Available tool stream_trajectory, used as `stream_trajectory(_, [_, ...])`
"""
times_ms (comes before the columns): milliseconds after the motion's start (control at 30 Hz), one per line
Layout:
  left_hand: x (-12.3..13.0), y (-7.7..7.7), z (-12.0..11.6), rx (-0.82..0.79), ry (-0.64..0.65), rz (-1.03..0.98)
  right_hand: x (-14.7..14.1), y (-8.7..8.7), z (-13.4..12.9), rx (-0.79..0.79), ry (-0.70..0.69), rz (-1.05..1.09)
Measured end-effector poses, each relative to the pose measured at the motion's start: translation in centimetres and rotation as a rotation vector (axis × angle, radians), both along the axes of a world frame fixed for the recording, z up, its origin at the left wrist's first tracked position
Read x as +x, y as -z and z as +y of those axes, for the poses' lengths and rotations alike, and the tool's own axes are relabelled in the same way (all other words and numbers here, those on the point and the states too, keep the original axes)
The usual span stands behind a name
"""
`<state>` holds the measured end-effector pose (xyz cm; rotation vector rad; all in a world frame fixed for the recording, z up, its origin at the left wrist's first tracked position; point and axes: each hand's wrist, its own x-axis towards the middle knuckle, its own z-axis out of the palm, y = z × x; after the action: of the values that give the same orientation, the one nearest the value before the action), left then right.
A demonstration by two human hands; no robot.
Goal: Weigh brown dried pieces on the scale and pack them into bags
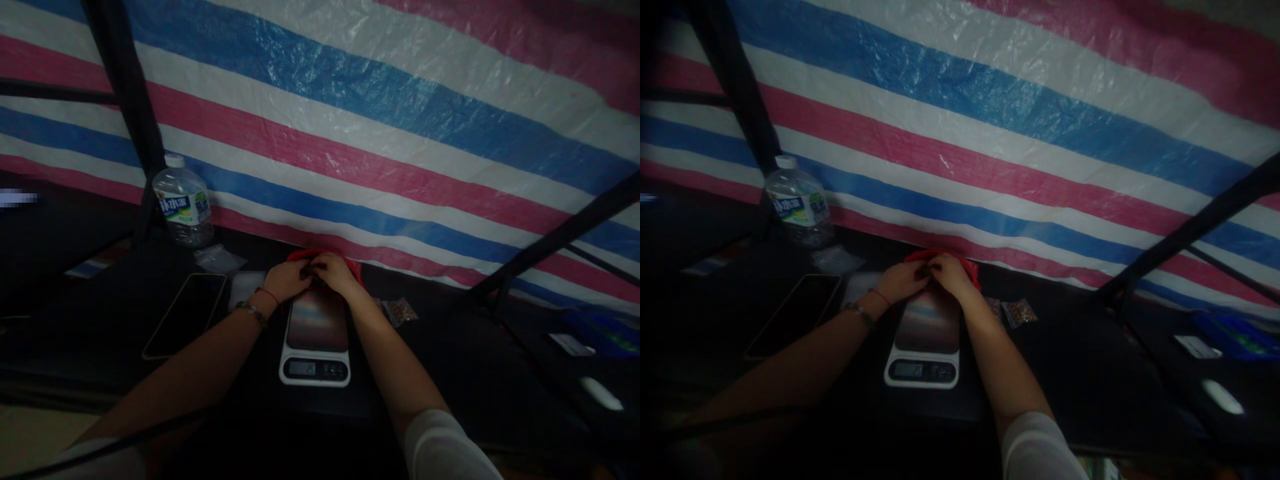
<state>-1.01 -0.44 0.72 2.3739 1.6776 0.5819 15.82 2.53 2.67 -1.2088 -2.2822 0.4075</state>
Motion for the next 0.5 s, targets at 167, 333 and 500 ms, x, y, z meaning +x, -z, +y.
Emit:
stream_trajectory(167, [-0.2, 0.3, 0.1, 0.042, 0.003, 0.013, 0.3, -0.4, 0.1, 0.048, 0.024, -0.002])
stream_trajectory(333, [-0.3, 0.4, 0.2, 0.036, 0.001, 0.016, 1.0, 0.1, 0.6, 0.045, 0.163, -0.094])
stream_trajectory(500, [-0.3, 0.1, 0.1, 0.042, -0.052, -0.012, 1.3, 0.7, 0.8, -0.039, 0.159, -0.066])
